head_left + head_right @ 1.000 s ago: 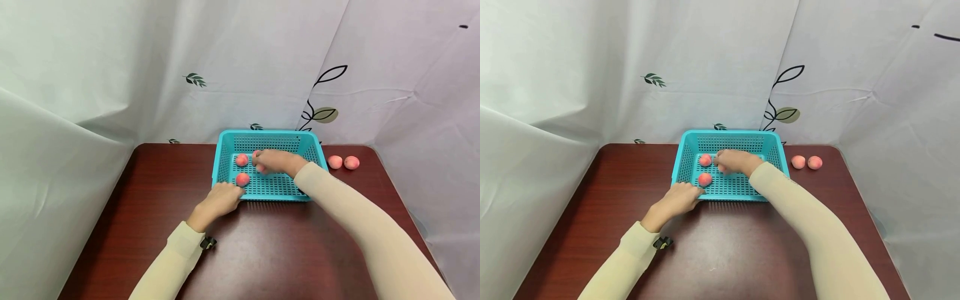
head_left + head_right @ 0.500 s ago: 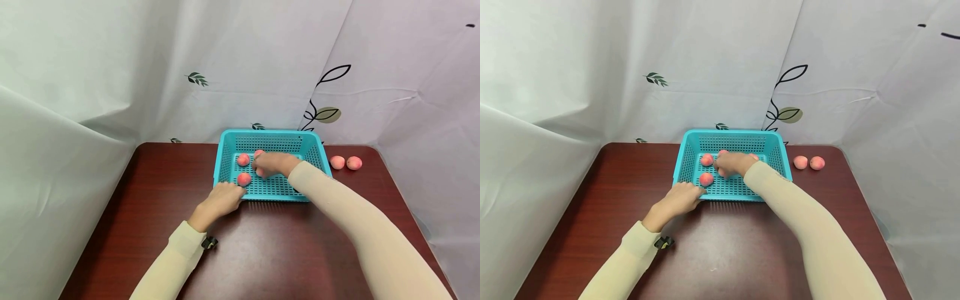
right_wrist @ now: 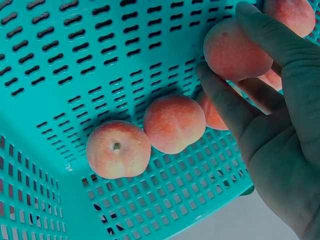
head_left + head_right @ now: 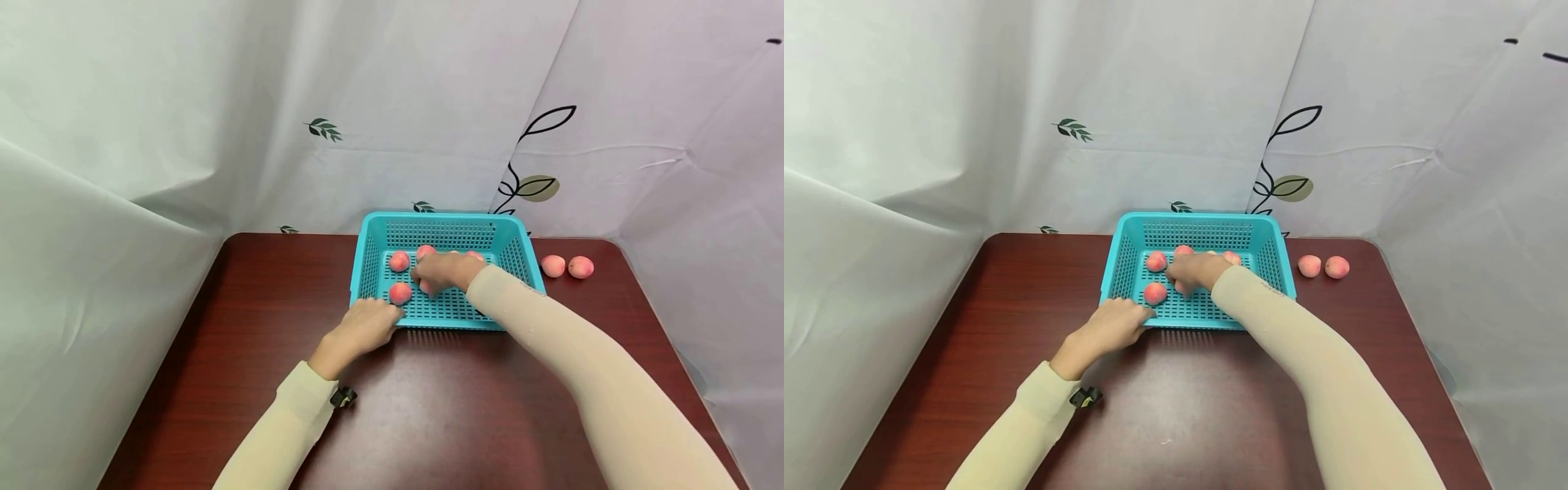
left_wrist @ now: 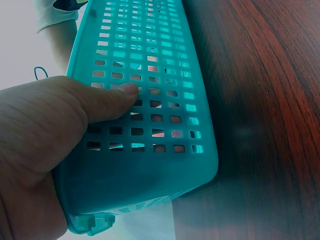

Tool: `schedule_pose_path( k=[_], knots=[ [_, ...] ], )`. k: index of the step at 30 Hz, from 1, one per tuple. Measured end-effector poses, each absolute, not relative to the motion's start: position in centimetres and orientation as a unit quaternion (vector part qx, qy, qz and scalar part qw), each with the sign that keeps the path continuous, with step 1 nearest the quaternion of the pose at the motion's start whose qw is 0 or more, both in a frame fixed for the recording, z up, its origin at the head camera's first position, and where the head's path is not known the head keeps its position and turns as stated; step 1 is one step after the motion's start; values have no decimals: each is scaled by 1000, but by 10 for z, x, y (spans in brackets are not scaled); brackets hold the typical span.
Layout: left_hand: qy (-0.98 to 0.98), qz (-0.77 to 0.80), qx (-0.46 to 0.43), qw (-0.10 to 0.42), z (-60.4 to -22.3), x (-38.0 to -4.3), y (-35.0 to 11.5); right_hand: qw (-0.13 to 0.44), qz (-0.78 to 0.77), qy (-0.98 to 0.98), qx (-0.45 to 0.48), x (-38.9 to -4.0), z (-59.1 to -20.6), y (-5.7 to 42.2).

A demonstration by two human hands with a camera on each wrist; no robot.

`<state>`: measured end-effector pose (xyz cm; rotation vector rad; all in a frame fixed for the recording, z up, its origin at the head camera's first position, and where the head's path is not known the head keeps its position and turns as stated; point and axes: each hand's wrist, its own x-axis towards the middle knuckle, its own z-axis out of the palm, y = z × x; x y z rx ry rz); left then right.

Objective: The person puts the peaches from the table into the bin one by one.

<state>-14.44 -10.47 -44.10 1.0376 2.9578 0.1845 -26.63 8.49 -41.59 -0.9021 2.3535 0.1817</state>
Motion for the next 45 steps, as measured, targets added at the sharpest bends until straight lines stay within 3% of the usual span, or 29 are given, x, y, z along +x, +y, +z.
schedule_pose_path(
  k=[19,45],
  knots=[
    [941,59,332,-2,-439,-144,-103,278,96,878,-378,-268,-421,91],
    [941,57,335,-7,-439,-144,-104,296,28,890,-347,-267,-417,96]
  ],
)
